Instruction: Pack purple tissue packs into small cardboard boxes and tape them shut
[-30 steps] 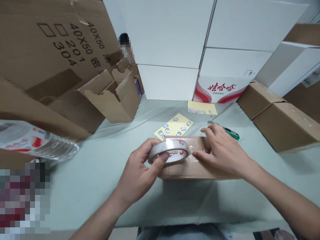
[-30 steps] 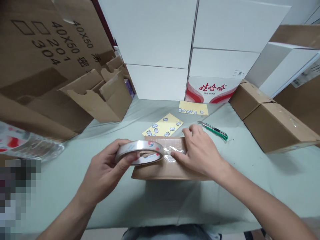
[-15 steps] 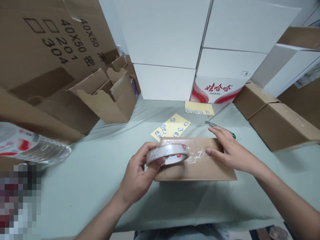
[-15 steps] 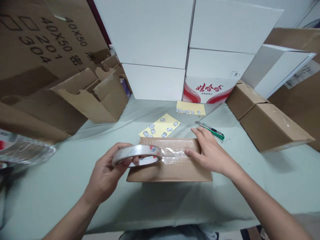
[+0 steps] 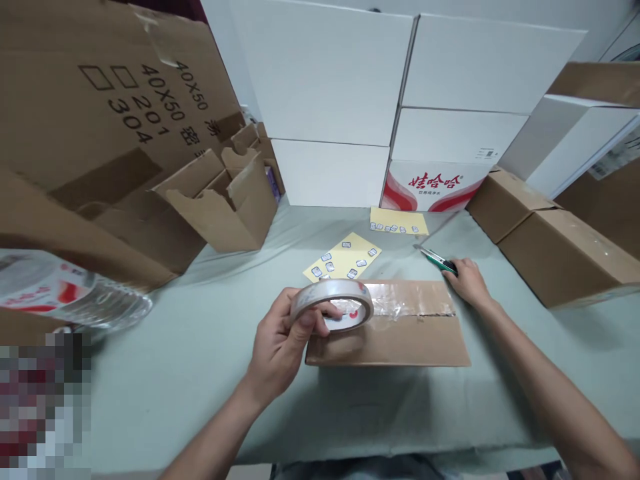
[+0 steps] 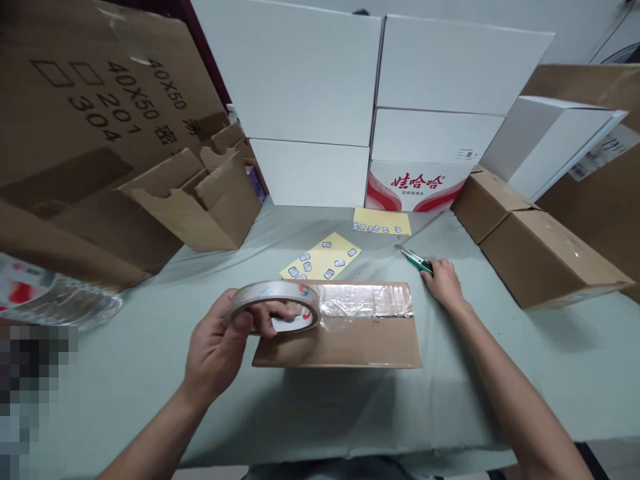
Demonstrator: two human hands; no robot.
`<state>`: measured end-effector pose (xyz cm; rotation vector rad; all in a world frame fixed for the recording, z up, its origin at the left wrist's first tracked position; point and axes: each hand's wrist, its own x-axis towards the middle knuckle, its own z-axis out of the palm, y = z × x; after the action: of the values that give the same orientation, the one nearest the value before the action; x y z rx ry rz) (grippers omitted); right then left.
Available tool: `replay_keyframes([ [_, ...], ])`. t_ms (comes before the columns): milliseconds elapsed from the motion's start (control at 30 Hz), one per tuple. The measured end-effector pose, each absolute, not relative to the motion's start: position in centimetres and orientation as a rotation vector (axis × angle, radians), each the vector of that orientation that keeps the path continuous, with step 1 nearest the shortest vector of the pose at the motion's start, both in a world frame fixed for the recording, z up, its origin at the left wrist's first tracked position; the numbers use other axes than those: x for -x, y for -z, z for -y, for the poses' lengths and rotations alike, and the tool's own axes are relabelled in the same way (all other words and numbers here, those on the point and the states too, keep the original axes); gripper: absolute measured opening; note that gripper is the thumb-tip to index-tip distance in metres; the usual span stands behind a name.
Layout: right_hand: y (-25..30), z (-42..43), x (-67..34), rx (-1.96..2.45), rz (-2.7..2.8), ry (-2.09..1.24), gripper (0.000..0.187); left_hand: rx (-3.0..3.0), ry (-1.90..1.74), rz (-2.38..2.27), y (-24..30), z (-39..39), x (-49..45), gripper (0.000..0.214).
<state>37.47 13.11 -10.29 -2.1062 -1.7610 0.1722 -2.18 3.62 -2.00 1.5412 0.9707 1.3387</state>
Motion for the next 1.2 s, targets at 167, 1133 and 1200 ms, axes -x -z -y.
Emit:
replay_keyframes([
  [167,4.6,-6.6,-36.3,1.963,1.739,-0.128,0.034,-1.439,-1.449,-0.973,3.2,-3.3,1.5,0.046],
  [1133,7.0,-3.2,-36.8,1.78,1.62,0.15,0.045,-1.106,-1.45,-1.451,5.2,-8.3,9.1,0.055],
  [1200,10.1,-5.3,-38.4,1.838,1.623,0.134,0.054,-1.178,-1.259,-1.557,6.7,-8.1,11.1,0.055],
])
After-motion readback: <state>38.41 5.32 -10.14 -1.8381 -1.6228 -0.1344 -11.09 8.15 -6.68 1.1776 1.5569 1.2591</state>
